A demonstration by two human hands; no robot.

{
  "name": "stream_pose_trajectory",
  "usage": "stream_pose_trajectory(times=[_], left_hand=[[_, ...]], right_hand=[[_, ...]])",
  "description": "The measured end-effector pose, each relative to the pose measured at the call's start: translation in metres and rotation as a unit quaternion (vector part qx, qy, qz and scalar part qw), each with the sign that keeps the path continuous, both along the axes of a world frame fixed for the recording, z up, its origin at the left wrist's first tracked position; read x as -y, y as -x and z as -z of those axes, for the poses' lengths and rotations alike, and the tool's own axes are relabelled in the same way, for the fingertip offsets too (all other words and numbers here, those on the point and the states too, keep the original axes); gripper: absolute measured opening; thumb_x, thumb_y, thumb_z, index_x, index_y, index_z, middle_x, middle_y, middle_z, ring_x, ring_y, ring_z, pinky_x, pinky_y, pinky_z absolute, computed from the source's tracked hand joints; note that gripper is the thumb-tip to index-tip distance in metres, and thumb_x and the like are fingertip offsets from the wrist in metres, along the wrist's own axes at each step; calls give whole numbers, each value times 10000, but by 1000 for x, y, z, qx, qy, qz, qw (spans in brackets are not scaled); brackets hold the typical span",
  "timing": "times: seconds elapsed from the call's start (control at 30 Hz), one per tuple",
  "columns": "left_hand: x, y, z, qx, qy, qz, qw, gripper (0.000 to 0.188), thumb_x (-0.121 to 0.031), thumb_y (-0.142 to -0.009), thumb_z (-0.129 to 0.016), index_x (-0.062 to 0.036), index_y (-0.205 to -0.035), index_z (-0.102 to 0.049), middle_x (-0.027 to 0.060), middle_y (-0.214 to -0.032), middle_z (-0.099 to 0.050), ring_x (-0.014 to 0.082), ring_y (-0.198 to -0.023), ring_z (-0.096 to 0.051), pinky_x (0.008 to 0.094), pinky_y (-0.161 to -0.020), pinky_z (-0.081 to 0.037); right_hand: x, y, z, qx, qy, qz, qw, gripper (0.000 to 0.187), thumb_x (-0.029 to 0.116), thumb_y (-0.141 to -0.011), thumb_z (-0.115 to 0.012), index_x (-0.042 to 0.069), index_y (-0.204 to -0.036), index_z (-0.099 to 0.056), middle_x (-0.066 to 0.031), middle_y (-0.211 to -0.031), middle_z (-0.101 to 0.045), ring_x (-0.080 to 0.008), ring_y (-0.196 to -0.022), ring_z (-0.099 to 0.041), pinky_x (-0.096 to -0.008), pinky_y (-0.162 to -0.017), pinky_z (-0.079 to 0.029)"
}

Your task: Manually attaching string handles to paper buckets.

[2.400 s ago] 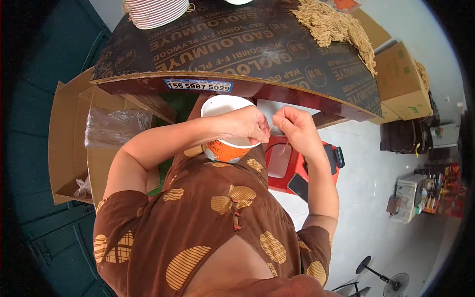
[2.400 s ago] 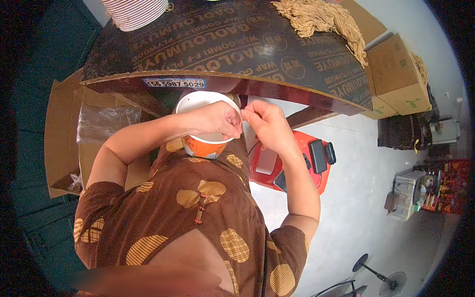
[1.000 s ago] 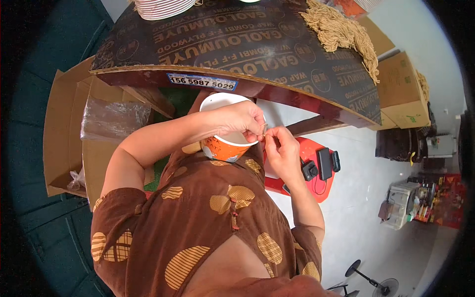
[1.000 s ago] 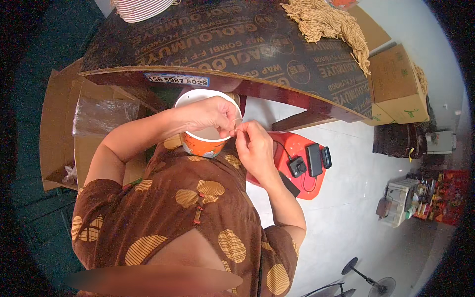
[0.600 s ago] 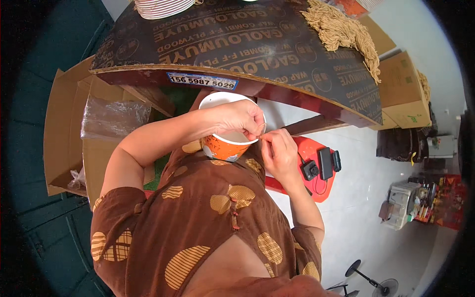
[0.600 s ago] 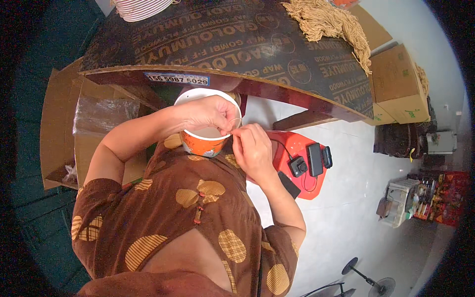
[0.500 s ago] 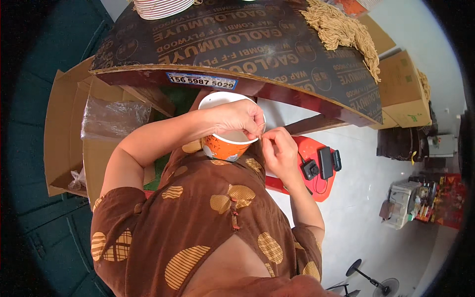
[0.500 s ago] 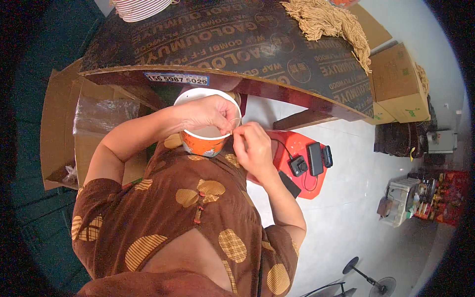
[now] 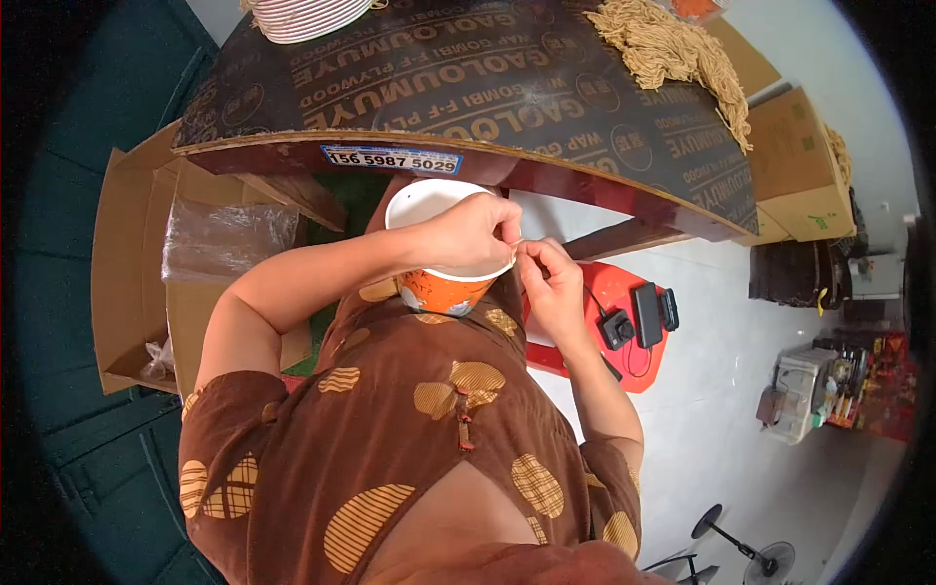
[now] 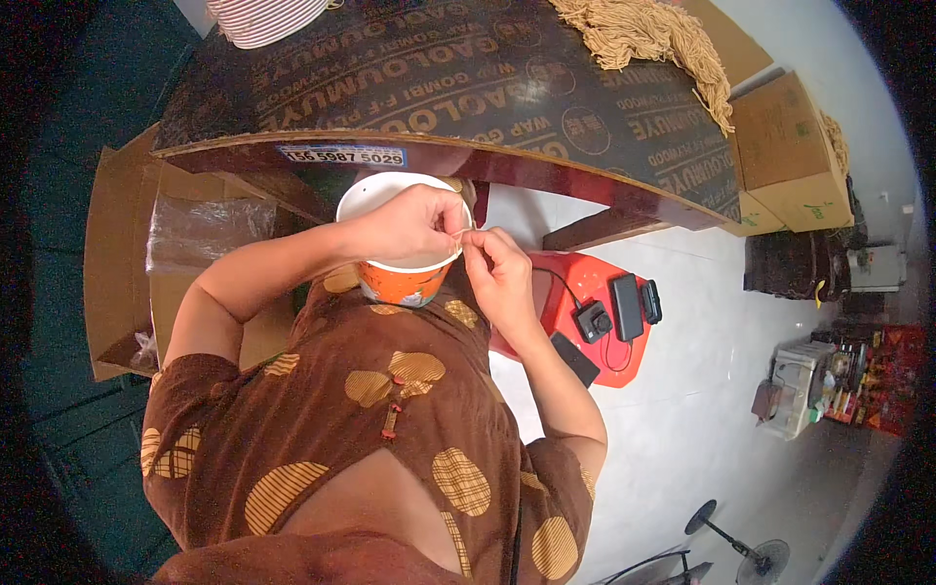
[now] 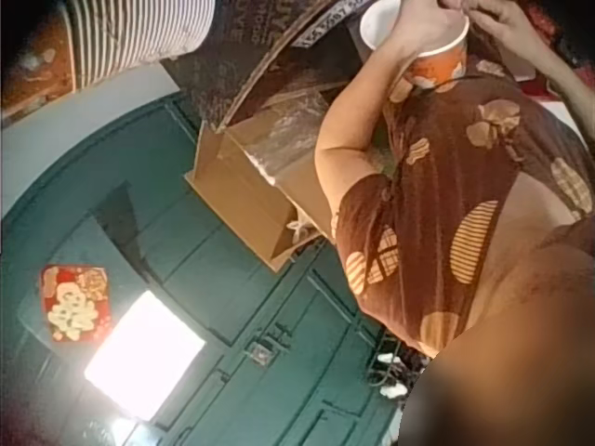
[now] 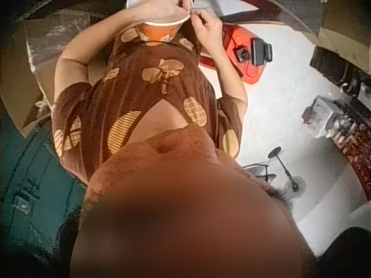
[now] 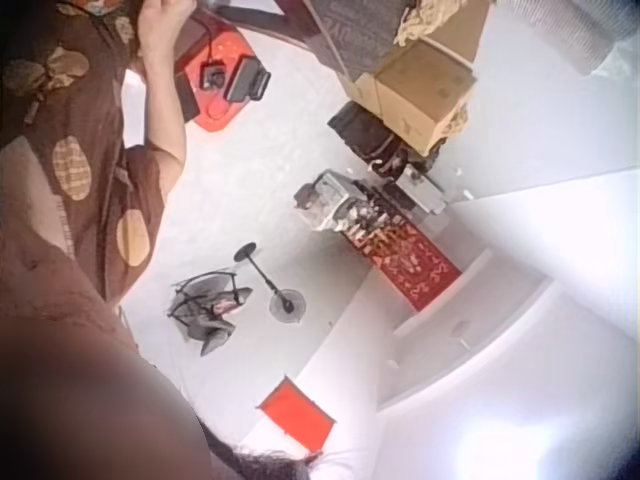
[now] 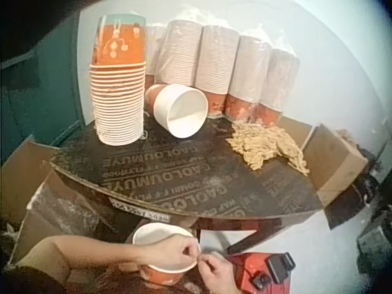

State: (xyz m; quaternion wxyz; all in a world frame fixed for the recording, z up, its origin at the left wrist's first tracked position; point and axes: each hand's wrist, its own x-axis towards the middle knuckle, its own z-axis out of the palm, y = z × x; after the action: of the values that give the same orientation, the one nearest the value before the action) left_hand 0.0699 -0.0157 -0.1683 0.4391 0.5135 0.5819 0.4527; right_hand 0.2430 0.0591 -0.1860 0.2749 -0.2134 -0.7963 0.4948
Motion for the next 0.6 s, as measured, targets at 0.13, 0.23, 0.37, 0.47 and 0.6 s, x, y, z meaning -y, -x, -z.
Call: stream_pose_trajectory(times=[0.13,0.23,0.37,0.47,0.6], left_hand=[[5,-6,-11,-145,-41,-19,988,100,6,-716,-621,12,-725,-521,147,-720,-579,286,-691,-587,382,-626,-461],[6,-8,-8,-195,-130,-8,972,128,36,-715,-602,15,-709,-476,153,-737,-536,346,-714,-561,408,-629,-452],[6,-10,-11,-226,-155,9,962,134,61,-721,-582,19,-710,-455,149,-751,-504,364,-721,-544,430,-631,-446],[7,-11,-12,-230,-175,13,957,129,63,-728,-579,24,-723,-456,149,-747,-496,368,-727,-545,437,-637,-447],[5,-10,-9,-210,-220,23,952,220,54,-717,-616,-19,-716,-408,100,-721,-442,298,-652,-483,402,-578,-401]], right_hand=[[-3,0,2,28,69,-8,997,90,34,-881,-601,-28,-931,-642,-52,-741,-549,-104,-656,-518,-249,-597,-423],[-4,1,2,22,143,-27,989,98,40,-892,-595,-33,-936,-643,-7,-762,-572,-70,-686,-509,-226,-630,-425],[-7,1,-4,34,264,-51,962,103,48,-902,-589,-26,-940,-649,27,-824,-608,-43,-737,-510,-208,-673,-432],[-7,1,-6,9,318,-74,945,96,46,-901,-590,-11,-947,-652,35,-824,-608,-32,-735,-504,-200,-657,-425],[-12,-3,5,-13,362,-83,928,66,45,-898,-593,19,-922,-648,46,-784,-590,-15,-666,-470,-179,-586,-378]])
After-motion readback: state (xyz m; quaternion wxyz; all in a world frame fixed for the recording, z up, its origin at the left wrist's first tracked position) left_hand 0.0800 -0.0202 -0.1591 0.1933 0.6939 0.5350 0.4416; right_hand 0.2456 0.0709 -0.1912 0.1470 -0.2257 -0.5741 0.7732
